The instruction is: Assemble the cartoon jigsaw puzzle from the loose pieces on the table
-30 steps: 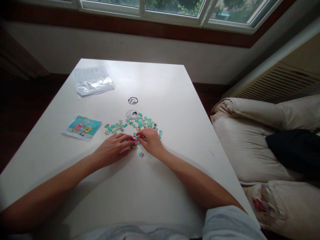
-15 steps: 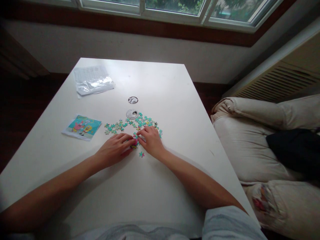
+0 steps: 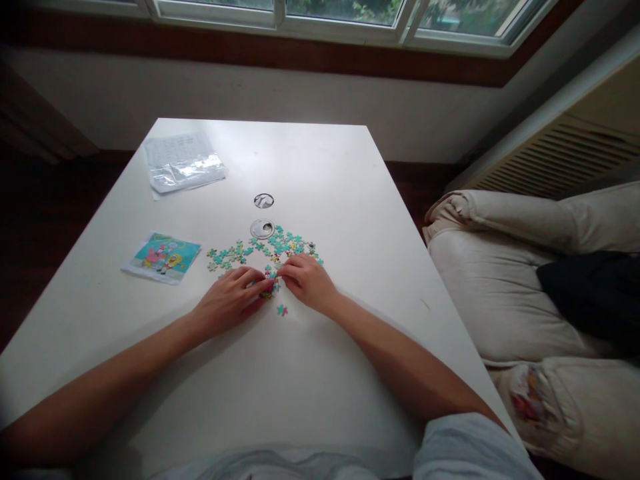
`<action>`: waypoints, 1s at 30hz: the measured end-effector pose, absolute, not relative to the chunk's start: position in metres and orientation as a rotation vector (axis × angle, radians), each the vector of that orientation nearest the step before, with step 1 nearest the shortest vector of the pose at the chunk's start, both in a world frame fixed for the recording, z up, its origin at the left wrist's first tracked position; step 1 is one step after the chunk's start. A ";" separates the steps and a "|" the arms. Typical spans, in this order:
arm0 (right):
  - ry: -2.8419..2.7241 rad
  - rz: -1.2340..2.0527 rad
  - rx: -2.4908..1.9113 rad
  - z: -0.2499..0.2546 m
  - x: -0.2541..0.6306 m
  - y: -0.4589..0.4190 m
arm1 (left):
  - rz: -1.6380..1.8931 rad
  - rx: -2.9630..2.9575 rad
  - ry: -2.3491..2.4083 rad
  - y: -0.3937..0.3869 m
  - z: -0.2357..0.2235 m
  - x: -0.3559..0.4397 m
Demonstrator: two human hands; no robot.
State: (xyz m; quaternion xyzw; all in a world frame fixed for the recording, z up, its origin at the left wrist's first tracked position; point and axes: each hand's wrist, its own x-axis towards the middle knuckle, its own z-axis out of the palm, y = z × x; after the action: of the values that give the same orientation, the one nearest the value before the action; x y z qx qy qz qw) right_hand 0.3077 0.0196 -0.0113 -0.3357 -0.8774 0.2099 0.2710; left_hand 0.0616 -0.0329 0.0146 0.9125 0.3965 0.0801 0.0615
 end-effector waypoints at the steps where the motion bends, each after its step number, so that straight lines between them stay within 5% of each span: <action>1: -2.385 0.571 -0.872 -0.010 0.309 0.021 | 0.244 2.757 1.199 -0.033 0.014 0.062; 30: -2.429 0.469 -0.879 -0.011 0.310 0.021 | 0.022 2.871 1.277 -0.039 0.026 0.076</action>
State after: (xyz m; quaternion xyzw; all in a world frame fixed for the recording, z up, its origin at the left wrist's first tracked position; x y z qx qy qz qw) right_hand 0.3099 0.0207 -0.0111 -0.3239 -0.8945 0.1727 0.2553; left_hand 0.0756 -0.0391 0.0263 0.9137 0.4063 0.0072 -0.0005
